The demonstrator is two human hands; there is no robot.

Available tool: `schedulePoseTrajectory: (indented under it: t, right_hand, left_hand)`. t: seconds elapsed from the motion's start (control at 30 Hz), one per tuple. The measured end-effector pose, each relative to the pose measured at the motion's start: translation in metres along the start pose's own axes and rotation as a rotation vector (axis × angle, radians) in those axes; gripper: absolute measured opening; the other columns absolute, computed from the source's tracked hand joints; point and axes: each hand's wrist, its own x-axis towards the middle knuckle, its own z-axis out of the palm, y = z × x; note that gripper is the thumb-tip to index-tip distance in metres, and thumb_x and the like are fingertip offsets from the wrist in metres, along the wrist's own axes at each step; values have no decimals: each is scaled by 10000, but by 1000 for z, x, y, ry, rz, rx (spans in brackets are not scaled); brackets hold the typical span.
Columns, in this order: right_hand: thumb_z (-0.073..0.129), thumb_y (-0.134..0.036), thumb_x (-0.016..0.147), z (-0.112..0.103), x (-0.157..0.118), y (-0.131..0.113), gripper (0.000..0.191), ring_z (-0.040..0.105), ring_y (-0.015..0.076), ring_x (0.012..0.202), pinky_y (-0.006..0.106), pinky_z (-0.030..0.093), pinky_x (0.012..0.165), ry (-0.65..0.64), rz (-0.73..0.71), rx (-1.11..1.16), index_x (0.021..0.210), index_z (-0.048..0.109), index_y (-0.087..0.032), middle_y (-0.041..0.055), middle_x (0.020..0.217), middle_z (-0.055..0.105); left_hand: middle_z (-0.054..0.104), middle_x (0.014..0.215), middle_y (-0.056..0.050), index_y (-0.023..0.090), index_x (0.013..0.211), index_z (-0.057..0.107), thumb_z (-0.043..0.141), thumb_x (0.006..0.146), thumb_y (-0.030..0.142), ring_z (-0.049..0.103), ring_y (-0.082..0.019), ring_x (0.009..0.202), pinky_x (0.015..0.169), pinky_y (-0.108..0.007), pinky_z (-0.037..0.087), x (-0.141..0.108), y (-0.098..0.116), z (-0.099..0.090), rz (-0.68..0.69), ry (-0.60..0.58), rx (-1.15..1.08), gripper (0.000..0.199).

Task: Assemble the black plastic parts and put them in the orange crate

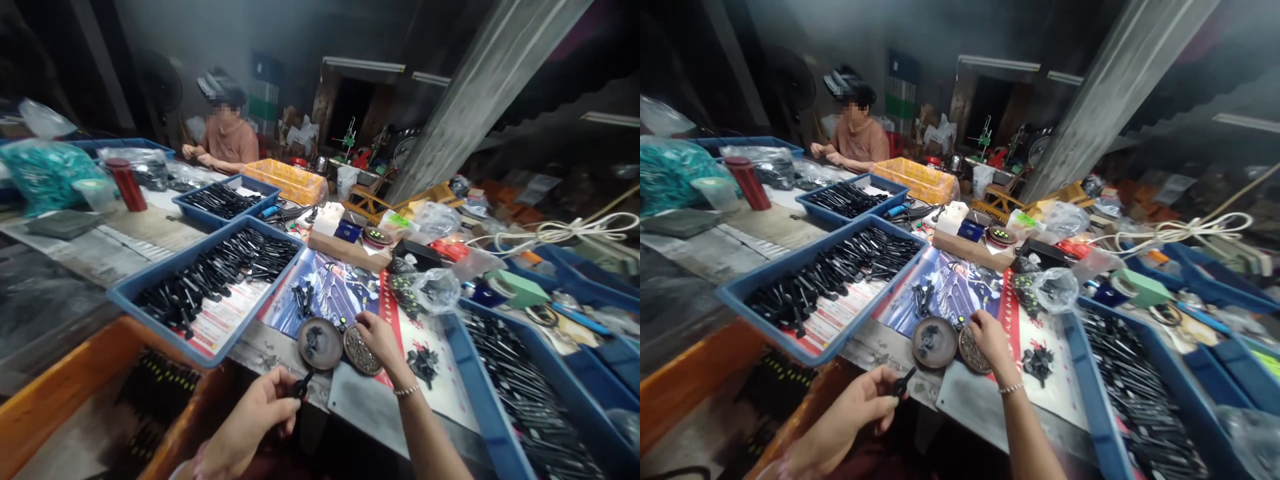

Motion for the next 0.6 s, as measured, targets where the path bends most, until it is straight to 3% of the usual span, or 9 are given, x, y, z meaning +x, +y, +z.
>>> schedulePoseTrajectory:
  t: [0.13, 0.3, 0.47, 0.6]
  right_hand:
    - [597, -184, 881, 18, 35, 0, 84, 640, 204, 917, 354, 458, 855, -165, -21, -186, 939, 644, -146, 77, 969, 689]
    - [636, -243, 899, 30, 56, 3, 90, 623, 180, 863, 370, 474, 841, -287, -37, -283, 884, 637, -154, 29, 909, 659]
    - [670, -155, 842, 31, 69, 9, 82, 587, 143, 719, 306, 475, 723, -304, -34, -212, 795, 604, -142, -17, 764, 611]
    - [602, -23, 763, 21, 59, 0, 136, 569, 160, 690, 279, 420, 669, -203, -35, -81, 747, 575, -155, 2, 705, 600]
  left_hand:
    - [562, 612, 47, 145, 876, 570, 686, 764, 210, 476, -54, 479, 482, -164, 338, 11, 0, 0, -22, 38, 1, 174]
    - [588, 668, 41, 159, 894, 561, 717, 756, 256, 502, -52, 485, 475, -156, 340, 25, -3, -8, -34, 100, -33, 230]
    - [611, 666, 29, 154, 861, 565, 760, 713, 301, 489, -49, 449, 445, -155, 318, 42, -6, -16, -60, 79, -11, 286]
    - [594, 603, 34, 154, 878, 586, 770, 723, 305, 514, -75, 488, 491, -173, 364, 44, 4, -13, -71, 93, 11, 284]
